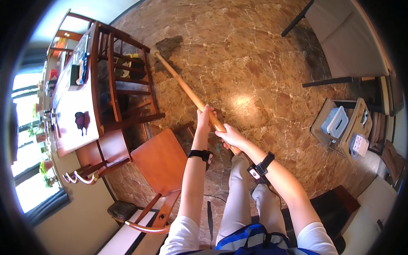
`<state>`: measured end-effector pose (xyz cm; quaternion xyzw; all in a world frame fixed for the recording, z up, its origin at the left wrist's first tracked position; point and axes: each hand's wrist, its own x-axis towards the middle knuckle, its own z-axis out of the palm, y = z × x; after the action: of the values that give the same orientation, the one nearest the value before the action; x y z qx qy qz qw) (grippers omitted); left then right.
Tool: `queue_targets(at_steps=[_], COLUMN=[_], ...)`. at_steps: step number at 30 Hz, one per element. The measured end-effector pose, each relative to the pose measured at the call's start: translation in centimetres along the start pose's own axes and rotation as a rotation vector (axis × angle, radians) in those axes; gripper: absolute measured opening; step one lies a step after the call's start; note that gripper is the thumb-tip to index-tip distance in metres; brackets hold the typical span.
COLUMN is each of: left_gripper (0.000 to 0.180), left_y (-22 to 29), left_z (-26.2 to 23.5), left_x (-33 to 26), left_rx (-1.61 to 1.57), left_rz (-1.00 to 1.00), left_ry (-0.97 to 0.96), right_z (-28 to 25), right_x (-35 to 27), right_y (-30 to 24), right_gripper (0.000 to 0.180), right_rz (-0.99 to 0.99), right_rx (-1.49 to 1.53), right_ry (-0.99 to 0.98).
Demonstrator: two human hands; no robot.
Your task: Mop the floors and wipe down the wooden chairs in a hotel room suite.
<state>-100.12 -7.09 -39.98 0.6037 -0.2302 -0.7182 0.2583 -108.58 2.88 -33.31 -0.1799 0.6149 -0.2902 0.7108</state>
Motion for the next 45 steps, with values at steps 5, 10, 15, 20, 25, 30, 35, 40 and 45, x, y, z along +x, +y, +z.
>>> queue_targets(at_steps=[5, 10, 15, 20, 25, 30, 35, 40, 45], left_gripper=[0.033, 0.063, 0.04, 0.021, 0.032, 0.03, 0.013, 0.016, 0.013], left_y=[-1.1, -5.5, -13.7, -24.6, -37.8, -49.6, -56.6, -60.5, -52.7], left_z=[1.4, 3.3, 5.5, 6.0, 7.7, 11.4, 14.2, 14.4, 18.2], left_x=[-0.4, -3.9, -7.7, -13.0, -23.4, -39.0, -47.2, -43.8, -37.1], left_rx=[0.103, -0.02, -0.008, 0.162, 0.283, 0.393, 0.583, 0.449, 0.142], left_rz=[0.005, -0.017, -0.133, -0.558, -0.626, -0.653, -1.122, -1.201, -1.087], left_ry=[0.002, -0.018, -0.085, -0.256, -0.168, -0.121, -0.184, -0.416, -0.471], right_z=[-2.4, -5.1, -9.3, -11.0, -12.5, -15.2, -10.0, -8.0, -12.2], right_x=[-3.5, -13.9, -27.2, -42.4, -57.9, -72.6, -81.2, -78.6, -71.9], right_y=[0.5, 6.2, 15.1, 24.4, 31.9, 37.7, 41.4, 39.6, 34.0], right_gripper=[0.033, 0.027, 0.023, 0.031, 0.044, 0.042, 0.036, 0.034, 0.034], right_rz=[0.082, 0.115, 0.111, 0.217, 0.528, 0.601, 0.899, 0.759, 0.55], right_rx=[0.033, 0.273, 0.347, 0.422, 0.515, 0.793, 0.62, 0.409, -0.411], right_ry=[-0.009, -0.092, -0.088, -0.126, -0.131, 0.019, 0.384, 0.505, 0.545])
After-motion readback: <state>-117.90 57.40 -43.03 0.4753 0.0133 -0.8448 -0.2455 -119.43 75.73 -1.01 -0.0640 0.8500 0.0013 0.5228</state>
